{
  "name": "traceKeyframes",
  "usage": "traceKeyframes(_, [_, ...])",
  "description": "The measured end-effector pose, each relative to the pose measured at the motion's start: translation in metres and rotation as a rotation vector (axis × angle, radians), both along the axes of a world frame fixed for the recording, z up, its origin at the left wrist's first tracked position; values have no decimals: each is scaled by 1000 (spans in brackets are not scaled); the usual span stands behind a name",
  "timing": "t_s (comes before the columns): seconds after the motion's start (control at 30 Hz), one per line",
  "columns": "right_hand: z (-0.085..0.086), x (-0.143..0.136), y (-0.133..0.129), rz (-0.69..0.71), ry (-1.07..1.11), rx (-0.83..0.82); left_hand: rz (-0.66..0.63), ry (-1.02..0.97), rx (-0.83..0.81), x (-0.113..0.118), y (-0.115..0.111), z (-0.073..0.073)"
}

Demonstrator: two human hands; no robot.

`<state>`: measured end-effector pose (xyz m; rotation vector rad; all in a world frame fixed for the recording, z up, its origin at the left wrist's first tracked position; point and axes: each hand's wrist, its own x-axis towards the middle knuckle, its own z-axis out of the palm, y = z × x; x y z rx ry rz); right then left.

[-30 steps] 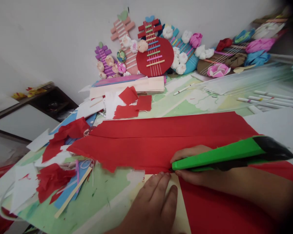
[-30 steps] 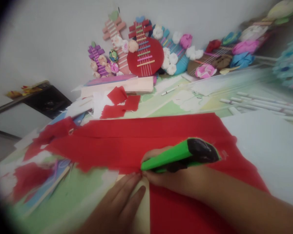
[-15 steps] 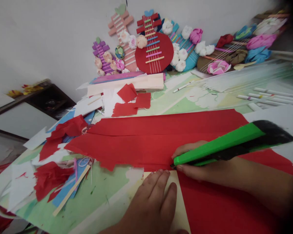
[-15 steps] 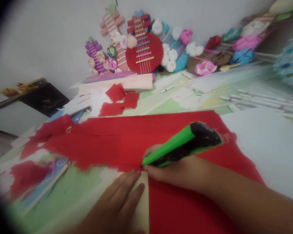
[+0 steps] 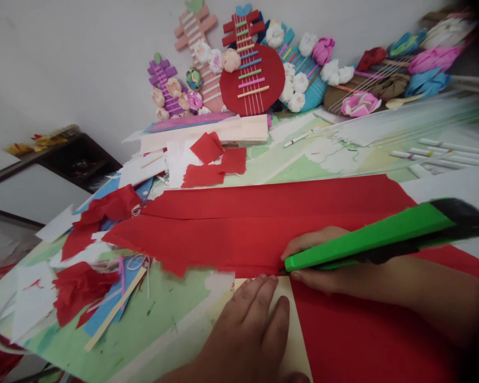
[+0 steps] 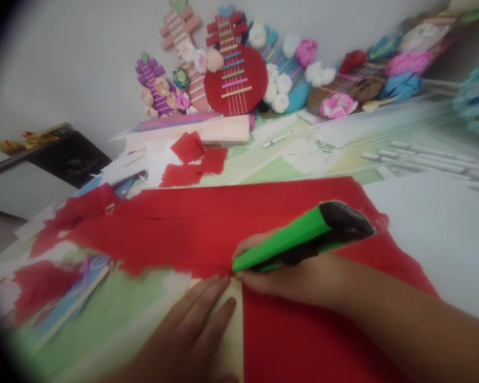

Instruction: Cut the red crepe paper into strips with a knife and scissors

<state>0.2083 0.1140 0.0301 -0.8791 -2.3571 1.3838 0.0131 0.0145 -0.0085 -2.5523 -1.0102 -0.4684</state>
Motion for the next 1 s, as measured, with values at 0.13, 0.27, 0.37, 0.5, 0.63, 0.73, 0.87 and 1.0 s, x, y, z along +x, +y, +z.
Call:
traceKeyframes(0.13, [-11,5,1,-32,62,-60,-4,19,-34,-2,-2,-2])
traceKeyframes(0.27, [-16,6,3,-21,77,-85,-2,22,-65,-2,-2,-4])
traceKeyframes(0.37, [-15,5,4,-18,93,-52,7,19,-55,-2,-1,-3])
traceKeyframes(0.5, [-14,4,6,3,50,9,18,9,-28,-1,-1,0])
traceKeyframes(0.63, [-11,4,5,13,29,48,35,-34,-36,2,-3,-3])
traceKeyframes(0.73, [-5,3,3,11,8,27,62,-106,-36,4,-4,-8])
traceKeyframes(0.87, [0,1,2,-7,-11,-2,48,-65,-69,4,-6,-9])
traceKeyframes(1.0, [0,1,1,-26,-6,-16,61,-90,-93,3,-6,-6])
